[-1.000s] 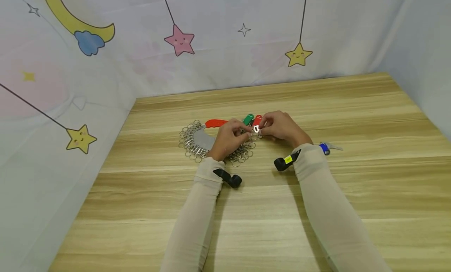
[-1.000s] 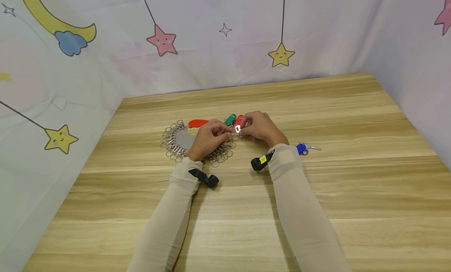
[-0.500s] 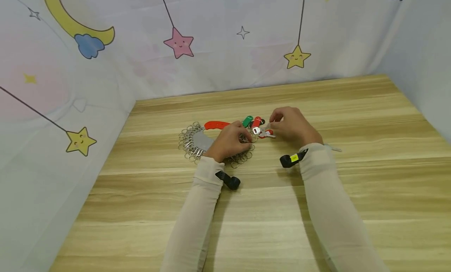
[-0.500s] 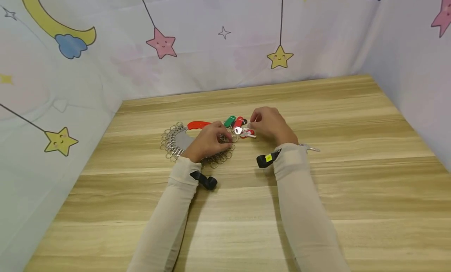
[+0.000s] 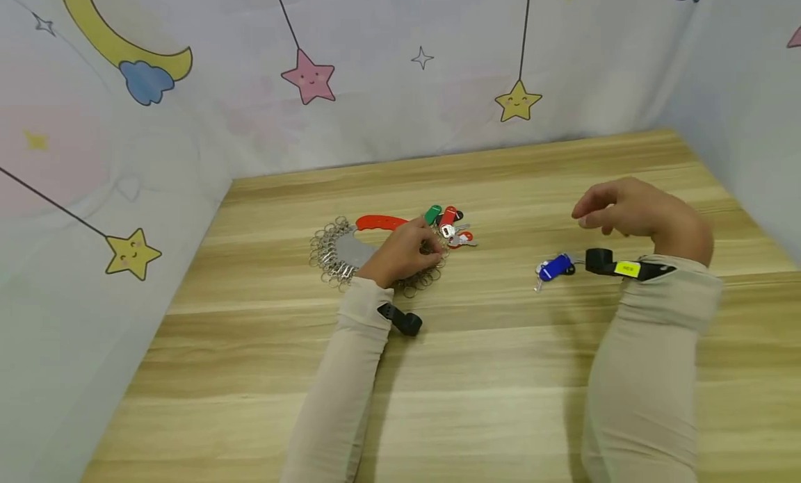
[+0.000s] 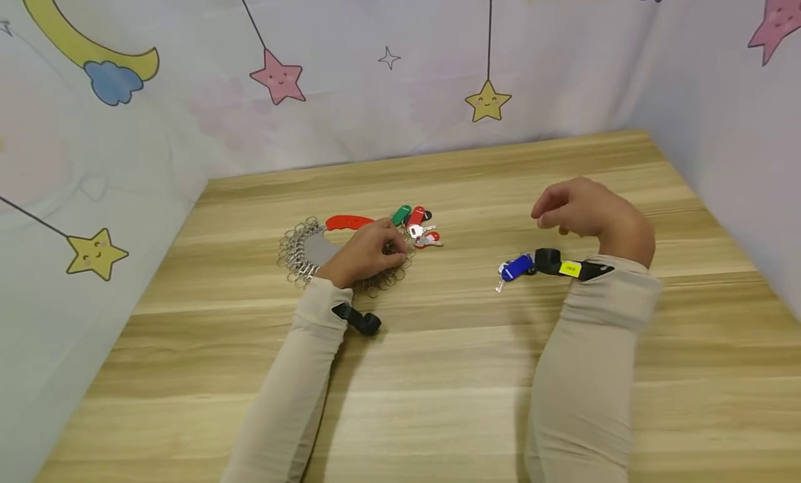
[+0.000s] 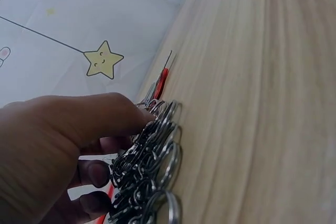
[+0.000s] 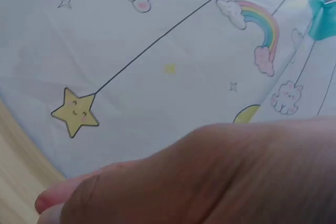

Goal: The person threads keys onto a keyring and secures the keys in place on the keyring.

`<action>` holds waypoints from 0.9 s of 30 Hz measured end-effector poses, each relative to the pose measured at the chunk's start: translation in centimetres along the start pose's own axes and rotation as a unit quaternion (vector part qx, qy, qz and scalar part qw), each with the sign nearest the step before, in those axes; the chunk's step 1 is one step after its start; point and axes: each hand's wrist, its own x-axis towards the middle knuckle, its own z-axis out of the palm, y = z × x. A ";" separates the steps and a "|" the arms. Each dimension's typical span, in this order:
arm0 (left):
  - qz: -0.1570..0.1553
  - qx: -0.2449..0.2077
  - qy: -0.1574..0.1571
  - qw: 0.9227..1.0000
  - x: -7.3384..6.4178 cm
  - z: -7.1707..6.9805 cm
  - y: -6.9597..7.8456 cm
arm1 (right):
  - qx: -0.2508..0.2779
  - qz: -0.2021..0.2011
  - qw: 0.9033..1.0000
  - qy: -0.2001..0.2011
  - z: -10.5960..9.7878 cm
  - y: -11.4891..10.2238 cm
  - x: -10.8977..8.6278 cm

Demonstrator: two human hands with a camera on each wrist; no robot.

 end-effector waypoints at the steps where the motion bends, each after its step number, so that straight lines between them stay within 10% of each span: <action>1: -0.002 -0.002 -0.001 1.000 0.0 0.1 -0.1 | 0.004 0.009 1.000 -0.023 0.3 0.4 0.3; 7: -0.004 -0.022 0.009 1.000 -0.1 0.0 -0.3 | 0.025 0.051 0.993 -0.104 1.8 1.7 2.4; 16: -0.024 -0.067 0.011 0.997 -0.3 -0.6 0.0 | 0.049 0.074 0.988 -0.124 3.2 2.3 4.0; 27: 0.007 -0.075 0.013 0.997 -0.4 -0.7 -0.2 | 0.127 -0.041 0.991 0.003 2.4 2.1 2.8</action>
